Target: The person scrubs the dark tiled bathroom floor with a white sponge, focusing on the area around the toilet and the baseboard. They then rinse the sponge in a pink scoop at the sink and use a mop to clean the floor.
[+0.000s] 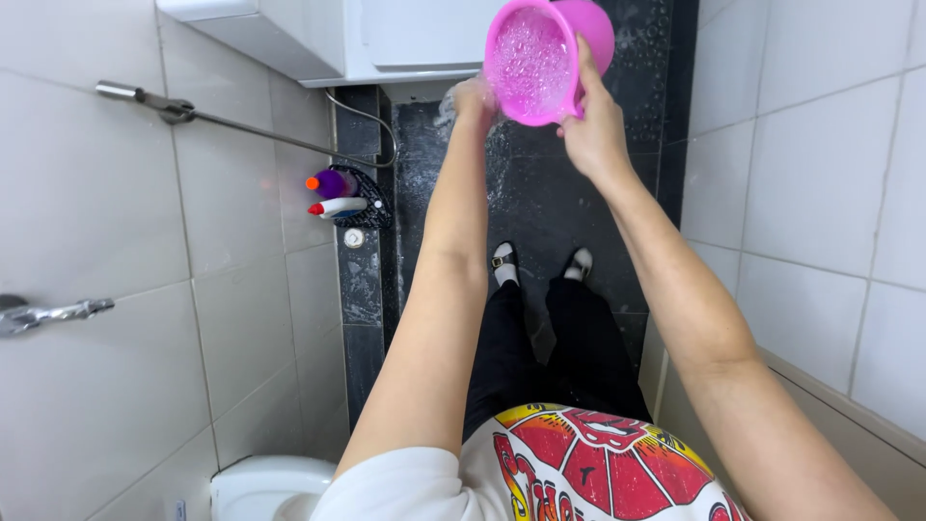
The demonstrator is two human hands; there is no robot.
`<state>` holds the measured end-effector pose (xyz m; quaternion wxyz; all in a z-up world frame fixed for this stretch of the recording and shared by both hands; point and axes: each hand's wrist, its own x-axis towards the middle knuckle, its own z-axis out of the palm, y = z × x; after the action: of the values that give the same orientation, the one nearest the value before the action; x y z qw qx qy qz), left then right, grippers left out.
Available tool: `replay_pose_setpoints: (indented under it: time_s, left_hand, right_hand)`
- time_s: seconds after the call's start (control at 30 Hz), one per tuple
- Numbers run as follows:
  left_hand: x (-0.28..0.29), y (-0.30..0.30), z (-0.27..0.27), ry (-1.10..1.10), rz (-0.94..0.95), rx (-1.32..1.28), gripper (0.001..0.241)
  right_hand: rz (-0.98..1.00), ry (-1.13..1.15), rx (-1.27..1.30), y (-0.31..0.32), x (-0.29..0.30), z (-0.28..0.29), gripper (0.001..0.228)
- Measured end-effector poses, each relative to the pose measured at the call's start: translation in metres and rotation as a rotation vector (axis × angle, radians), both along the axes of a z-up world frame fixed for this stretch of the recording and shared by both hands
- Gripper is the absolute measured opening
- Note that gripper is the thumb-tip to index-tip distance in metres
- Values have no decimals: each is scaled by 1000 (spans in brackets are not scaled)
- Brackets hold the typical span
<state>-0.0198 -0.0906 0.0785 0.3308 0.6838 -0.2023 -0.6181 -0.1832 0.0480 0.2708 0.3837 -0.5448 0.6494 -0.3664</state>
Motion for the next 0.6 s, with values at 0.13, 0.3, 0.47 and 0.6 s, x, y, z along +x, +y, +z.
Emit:
replay_pose_setpoints:
  time_s: [0.13, 0.3, 0.47, 0.6]
  left_hand:
    - [-60, -3, 27, -10, -104, -23, 28]
    - [-161, -23, 14, -12, -214, -35, 26]
    - [-265, -93, -65, -28, -303, -70, 23]
    - [-319, -132, -40, 52, -211, -101, 21]
  right_hand:
    - [-36, 19, -26, -11, -55, 10, 90]
    - [-53, 113, -128, -34, -146, -4, 92]
    - [-56, 428, -218, -81, -227, -7, 92]
    - [-61, 468, -227, -120, -270, -7, 90]
